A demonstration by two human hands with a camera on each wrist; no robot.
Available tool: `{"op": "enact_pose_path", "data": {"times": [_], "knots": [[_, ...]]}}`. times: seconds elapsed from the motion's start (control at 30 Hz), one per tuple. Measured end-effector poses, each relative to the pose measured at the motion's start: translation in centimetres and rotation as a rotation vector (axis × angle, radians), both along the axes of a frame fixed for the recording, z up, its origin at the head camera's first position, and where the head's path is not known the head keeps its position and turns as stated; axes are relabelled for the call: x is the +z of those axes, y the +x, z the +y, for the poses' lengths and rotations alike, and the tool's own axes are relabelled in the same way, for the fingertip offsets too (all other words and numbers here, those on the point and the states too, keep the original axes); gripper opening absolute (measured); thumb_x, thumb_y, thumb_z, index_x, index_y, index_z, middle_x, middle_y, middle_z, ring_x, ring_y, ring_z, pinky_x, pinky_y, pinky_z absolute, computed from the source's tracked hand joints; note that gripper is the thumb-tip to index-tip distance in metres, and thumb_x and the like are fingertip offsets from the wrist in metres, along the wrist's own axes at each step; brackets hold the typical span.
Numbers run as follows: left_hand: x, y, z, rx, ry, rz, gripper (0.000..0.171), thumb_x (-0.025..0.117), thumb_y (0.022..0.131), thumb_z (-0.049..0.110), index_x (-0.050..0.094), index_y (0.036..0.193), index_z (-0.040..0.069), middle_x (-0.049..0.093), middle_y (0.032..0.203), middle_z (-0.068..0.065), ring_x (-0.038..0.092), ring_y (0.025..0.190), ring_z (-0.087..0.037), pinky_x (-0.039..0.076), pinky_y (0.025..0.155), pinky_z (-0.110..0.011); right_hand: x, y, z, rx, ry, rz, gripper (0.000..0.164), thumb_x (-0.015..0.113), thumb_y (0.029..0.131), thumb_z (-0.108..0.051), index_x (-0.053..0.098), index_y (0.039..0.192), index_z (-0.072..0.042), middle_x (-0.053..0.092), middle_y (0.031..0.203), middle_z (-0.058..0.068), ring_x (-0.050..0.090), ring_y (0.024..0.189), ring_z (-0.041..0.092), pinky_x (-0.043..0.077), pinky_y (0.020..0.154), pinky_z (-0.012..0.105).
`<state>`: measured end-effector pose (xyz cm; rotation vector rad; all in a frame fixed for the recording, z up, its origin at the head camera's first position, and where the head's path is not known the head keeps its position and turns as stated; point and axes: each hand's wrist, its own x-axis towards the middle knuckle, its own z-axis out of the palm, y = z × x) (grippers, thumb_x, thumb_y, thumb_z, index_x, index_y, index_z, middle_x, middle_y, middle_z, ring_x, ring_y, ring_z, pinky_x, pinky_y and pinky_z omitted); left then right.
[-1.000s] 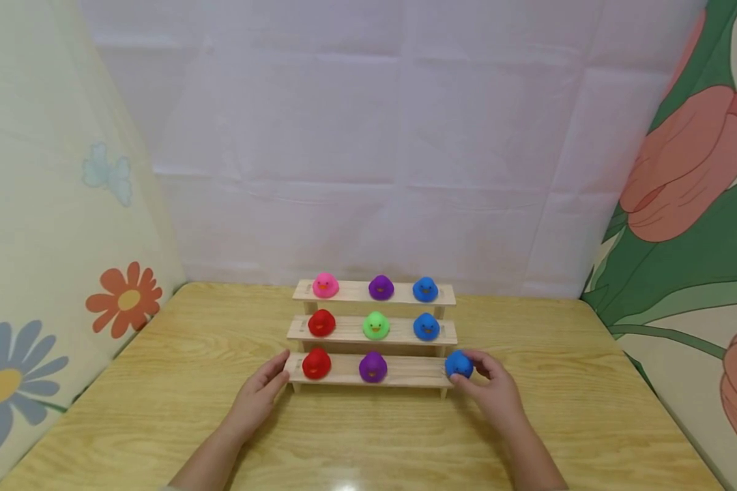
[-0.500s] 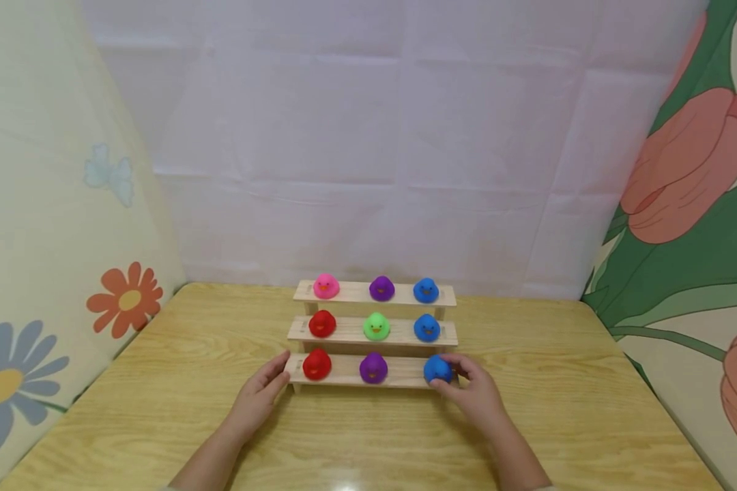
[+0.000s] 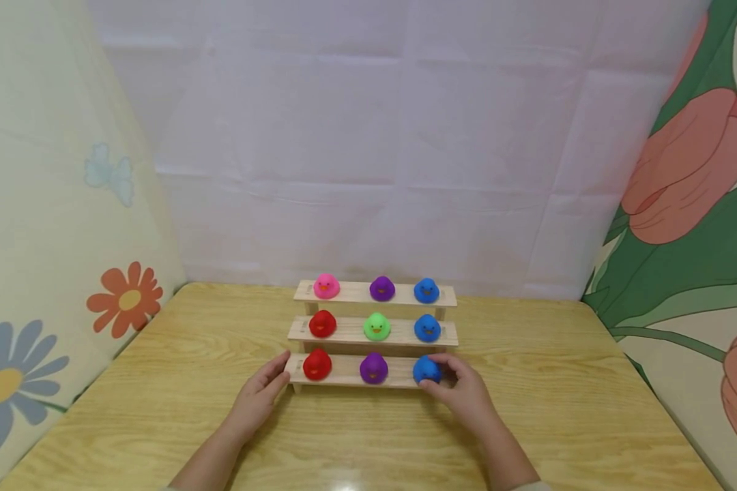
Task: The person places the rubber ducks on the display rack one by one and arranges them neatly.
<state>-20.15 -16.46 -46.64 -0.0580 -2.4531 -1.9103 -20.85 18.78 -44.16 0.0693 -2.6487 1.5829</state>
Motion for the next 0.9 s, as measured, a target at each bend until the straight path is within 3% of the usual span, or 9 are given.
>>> {"op": "enact_pose_path", "data": {"times": [0.33,0.53,0.77,0.8,0.9], "knots": [[-0.03,-0.01,0.0,0.001,-0.013,0.001,0.049,0.046,0.103,0.009,0.035,0.148,-0.007,0.04,0.151,-0.024,0.035,0.143,-0.033,0.031,0.118,-0.044,0.24,0.13,-0.39,-0.001,0.012,-0.024,0.046,0.081,0.08,-0.023,0.066,0.122,-0.011,0.063,0.13,0.012,0.055,0.125,0.034,0.041,0.112,0.053],[0.06,-0.04,0.11,0.002,-0.005,-0.007,0.049,0.046,0.102,0.009,0.036,0.148,-0.005,0.041,0.152,-0.022,0.035,0.143,-0.032,0.033,0.116,-0.035,0.24,0.15,-0.52,-0.003,0.021,-0.023,0.045,0.08,0.081,-0.022,0.065,0.122,-0.011,0.064,0.128,0.012,0.056,0.124,0.034,0.043,0.11,0.051],[0.0,-0.38,0.3,-0.005,-0.005,-0.007,0.048,0.045,0.103,0.009,0.036,0.148,-0.005,0.04,0.152,-0.023,0.035,0.143,-0.032,0.03,0.118,-0.043,0.39,0.23,-0.34,-0.004,0.031,-0.026,0.048,0.08,0.081,-0.023,0.064,0.124,-0.011,0.062,0.132,0.014,0.054,0.127,0.036,0.041,0.112,0.053],[-0.01,-0.44,0.32,-0.004,-0.002,-0.012,0.048,0.045,0.103,0.009,0.036,0.148,-0.005,0.04,0.152,-0.022,0.035,0.143,-0.031,0.032,0.118,-0.038,0.42,0.25,-0.29,-0.004,0.031,-0.03,0.049,0.08,0.081,-0.024,0.063,0.126,-0.012,0.061,0.134,0.014,0.053,0.129,0.037,0.039,0.113,0.053],[-0.13,-0.43,0.37,-0.012,0.002,-0.006,0.048,0.046,0.103,0.009,0.035,0.148,-0.005,0.04,0.152,-0.023,0.035,0.143,-0.032,0.032,0.118,-0.039,0.36,0.41,-0.01,-0.005,0.017,-0.024,0.052,0.079,0.082,-0.025,0.061,0.129,-0.012,0.059,0.137,0.015,0.051,0.131,0.037,0.037,0.115,0.053]]}}
